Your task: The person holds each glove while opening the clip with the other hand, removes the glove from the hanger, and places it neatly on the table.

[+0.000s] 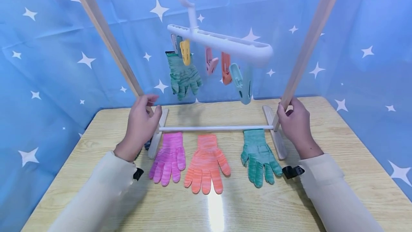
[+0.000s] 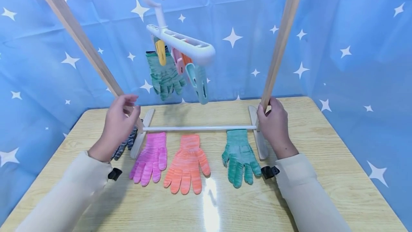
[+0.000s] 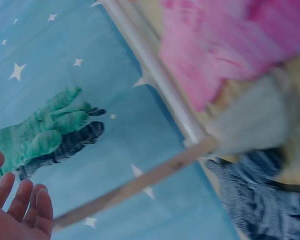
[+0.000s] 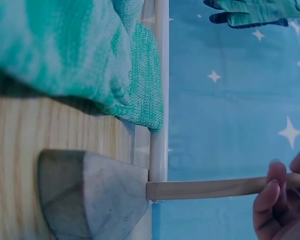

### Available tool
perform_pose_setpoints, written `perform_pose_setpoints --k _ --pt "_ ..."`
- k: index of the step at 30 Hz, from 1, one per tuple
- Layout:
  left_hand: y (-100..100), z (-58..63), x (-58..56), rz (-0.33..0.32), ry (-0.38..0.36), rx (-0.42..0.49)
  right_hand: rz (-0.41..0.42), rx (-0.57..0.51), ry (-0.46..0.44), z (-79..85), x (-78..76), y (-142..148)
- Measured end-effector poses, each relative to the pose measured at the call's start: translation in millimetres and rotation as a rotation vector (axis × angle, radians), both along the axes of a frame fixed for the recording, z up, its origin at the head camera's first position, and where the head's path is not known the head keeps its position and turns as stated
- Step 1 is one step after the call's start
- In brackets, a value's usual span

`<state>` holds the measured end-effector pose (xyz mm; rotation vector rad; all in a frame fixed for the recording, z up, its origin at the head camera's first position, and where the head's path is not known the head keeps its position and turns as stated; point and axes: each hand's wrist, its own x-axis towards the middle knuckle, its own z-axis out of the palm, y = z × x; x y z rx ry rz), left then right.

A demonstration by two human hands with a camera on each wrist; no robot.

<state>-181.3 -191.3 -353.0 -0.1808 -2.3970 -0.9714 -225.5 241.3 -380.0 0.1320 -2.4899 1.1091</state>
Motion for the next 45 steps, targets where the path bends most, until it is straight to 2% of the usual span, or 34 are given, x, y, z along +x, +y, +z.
perform_pose_setpoints --k 6,12,16,22,28,36,45 --pt "16 11.0 -10.3 -0.044 -0.008 0.060 0.002 0.000 0.003 0.4 -0.8 1" --pt "28 15.0 -27.4 -0.038 -0.008 0.109 -0.005 -0.001 -0.003 0.3 -0.4 2" --pt "33 17.7 -39.7 -0.036 -0.037 0.152 -0.006 -0.003 -0.003 -0.2 0.1 3" --pt "38 23.6 -53.5 -0.057 -0.089 0.275 0.005 -0.003 0.005 -0.4 -1.1 1" --pt "39 23.3 -65.1 -0.059 -0.137 0.381 0.017 -0.006 0.020 -1.0 -1.8 0" --pt "45 25.9 -71.8 -0.037 -0.128 0.420 0.011 -0.004 0.022 0.8 -2.5 1" --pt "54 27.1 -74.1 -0.057 -0.122 0.459 0.009 -0.009 0.017 -1.8 -0.7 1"
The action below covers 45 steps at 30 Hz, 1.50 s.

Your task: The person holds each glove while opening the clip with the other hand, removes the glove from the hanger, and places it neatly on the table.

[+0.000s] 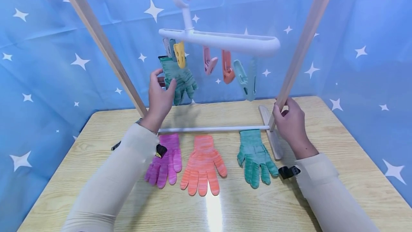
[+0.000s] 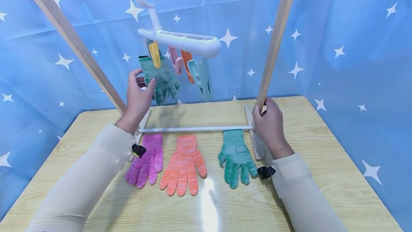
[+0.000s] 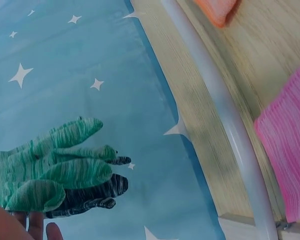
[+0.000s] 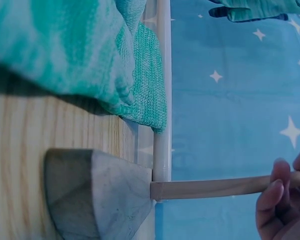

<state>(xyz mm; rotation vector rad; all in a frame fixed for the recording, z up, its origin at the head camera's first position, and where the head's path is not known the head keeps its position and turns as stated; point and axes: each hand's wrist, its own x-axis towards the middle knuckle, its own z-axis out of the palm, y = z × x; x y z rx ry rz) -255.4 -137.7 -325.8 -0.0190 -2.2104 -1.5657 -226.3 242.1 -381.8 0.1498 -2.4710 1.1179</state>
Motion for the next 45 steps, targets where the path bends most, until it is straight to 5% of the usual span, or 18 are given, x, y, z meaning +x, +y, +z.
perform_pose_setpoints --k 14,30,45 --pt "1 -5.2 2.3 -0.035 -0.028 -0.073 0.002 -0.005 -0.021 0.6 0.9 -1" --pt "3 -5.1 17.9 -0.059 -0.039 0.002 0.004 -0.013 0.003 -1.4 1.0 -1" --pt "13 -8.9 41.4 -0.119 0.037 0.095 0.019 -0.033 0.010 -0.4 0.8 -2"
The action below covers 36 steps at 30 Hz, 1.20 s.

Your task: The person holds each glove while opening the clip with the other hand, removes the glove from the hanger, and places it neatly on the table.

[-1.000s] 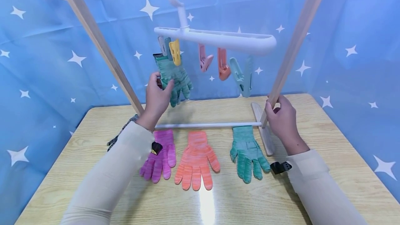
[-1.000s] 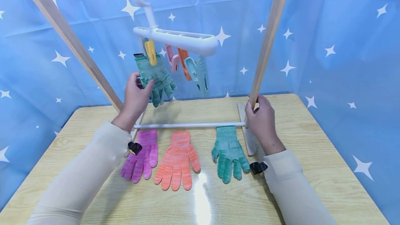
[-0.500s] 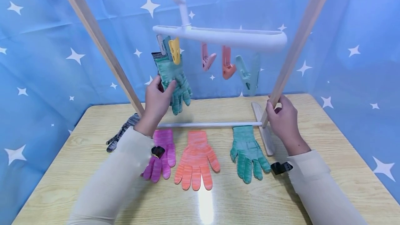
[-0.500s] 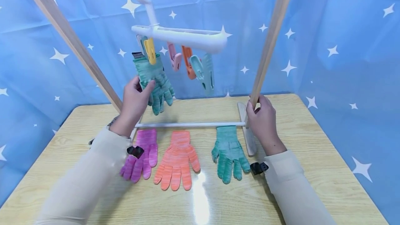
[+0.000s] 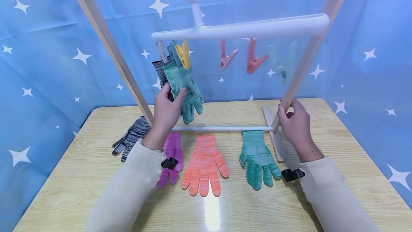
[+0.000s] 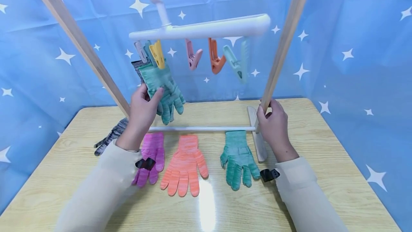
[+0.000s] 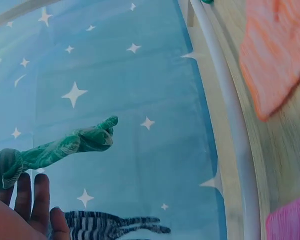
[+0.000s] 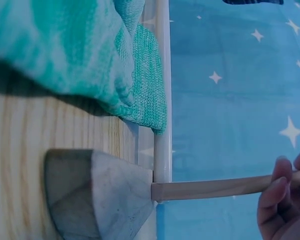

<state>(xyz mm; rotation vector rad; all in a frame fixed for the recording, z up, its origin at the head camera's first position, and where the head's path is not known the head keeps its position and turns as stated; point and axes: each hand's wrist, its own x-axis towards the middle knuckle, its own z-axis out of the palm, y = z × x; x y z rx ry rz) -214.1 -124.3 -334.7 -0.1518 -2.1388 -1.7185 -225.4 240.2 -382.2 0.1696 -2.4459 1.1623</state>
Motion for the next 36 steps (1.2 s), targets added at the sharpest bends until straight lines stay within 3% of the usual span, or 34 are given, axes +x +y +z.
perform_pose_setpoints --k 9,16,28,36 --pt "5 -3.9 13.6 -0.045 -0.002 0.116 -0.006 0.004 -0.002 -0.8 0.4 0" --pt "7 -6.7 21.8 -0.034 0.017 0.170 -0.011 0.004 -0.023 -0.8 1.1 0" --pt "5 -1.3 32.0 -0.065 0.014 0.223 -0.024 0.016 -0.032 -1.7 -0.1 -1" --pt "5 4.6 39.0 -0.099 -0.002 0.201 -0.008 0.022 -0.049 -1.1 1.3 2"
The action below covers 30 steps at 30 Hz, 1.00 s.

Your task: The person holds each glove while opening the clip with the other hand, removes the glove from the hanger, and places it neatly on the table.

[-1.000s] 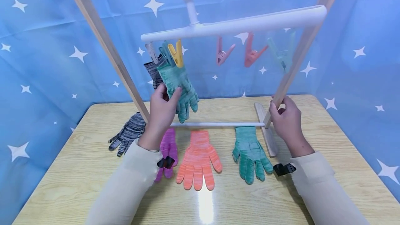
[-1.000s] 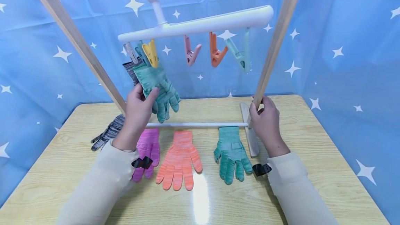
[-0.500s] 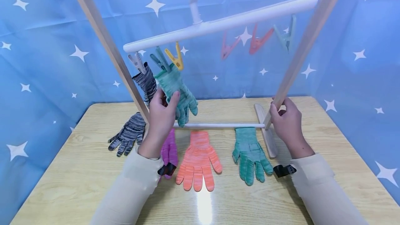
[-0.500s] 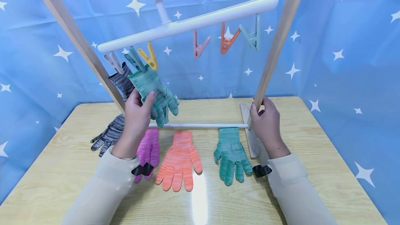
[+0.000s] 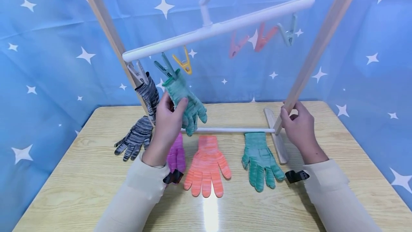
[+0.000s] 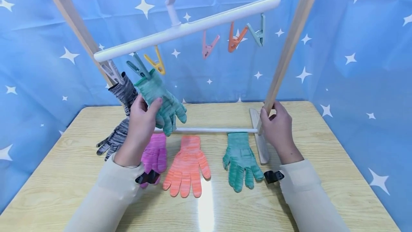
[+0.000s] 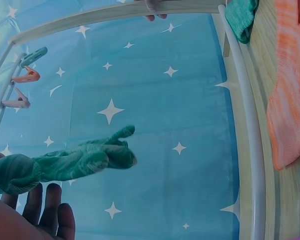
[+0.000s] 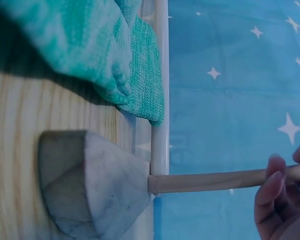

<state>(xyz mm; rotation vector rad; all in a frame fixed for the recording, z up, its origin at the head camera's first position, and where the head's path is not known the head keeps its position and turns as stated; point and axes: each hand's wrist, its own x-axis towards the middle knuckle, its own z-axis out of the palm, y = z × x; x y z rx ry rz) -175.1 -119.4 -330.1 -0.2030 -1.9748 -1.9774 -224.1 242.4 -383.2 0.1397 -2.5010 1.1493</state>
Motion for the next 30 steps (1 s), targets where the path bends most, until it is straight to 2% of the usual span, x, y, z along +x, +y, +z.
perform_pose_setpoints --k 7,10,13,17,20,24,30 --pt "3 -0.9 -1.4 -0.022 0.014 -0.020 0.000 -0.009 -0.031 1.2 3.8 4" --pt "4 -2.0 -2.2 -0.025 0.019 -0.026 -0.009 -0.037 -0.011 2.7 5.2 4" --pt "5 -2.6 -2.6 -0.022 0.020 -0.028 -0.042 -0.118 0.075 5.2 6.1 2" --pt "7 -1.5 -2.5 -0.020 0.022 -0.026 -0.086 -0.255 0.277 9.6 7.3 -2" --pt "7 -1.0 -2.4 -0.021 0.020 -0.028 -0.095 -0.311 0.376 13.4 10.4 -5" --pt "6 -1.3 -2.0 -0.022 0.016 -0.030 -0.057 -0.337 0.389 22.1 20.5 -18" --pt "8 -2.3 1.4 -0.043 0.015 -0.022 0.070 -0.329 0.387 33.0 37.2 -43"
